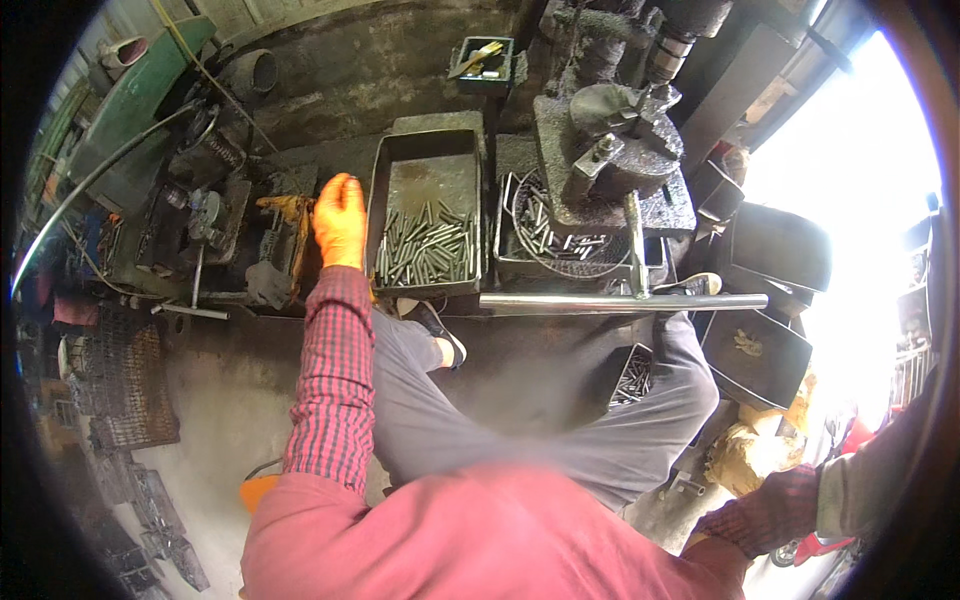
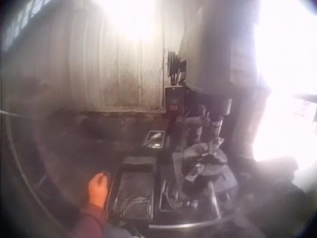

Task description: The person repeatedly picks up small metal rods from a tray, places them into a drill press chuck, operates the machine to drill them, and then removes the finished pieces. The process is repeated for multiple rods throughout the clip.

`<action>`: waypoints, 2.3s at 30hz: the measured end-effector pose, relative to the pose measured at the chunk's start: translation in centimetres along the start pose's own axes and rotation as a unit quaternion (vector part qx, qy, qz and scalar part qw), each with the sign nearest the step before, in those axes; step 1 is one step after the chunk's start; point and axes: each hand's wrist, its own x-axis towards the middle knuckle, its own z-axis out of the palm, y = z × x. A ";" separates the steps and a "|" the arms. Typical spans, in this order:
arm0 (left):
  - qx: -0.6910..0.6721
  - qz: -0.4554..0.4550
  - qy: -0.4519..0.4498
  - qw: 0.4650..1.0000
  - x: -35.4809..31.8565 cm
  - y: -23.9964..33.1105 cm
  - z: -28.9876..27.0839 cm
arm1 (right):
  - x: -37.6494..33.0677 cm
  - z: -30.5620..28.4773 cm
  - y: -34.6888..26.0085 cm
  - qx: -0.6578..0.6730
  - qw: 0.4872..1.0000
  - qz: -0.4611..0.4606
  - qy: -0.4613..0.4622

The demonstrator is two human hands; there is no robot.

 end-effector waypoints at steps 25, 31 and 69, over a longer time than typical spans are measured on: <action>0.023 -0.079 -0.150 0.985 -12.0 -11.2 -3.0 | -9.6 -6.9 6.0 0.093 0.951 0.265 -0.133; -0.039 0.194 -0.223 0.954 1.5 10.4 -4.8 | -10.8 -8.4 5.9 0.097 0.945 0.309 -0.043; 0.317 0.050 -0.359 0.877 1.0 5.0 -5.0 | -9.0 -19.2 4.7 0.245 0.890 0.339 -0.179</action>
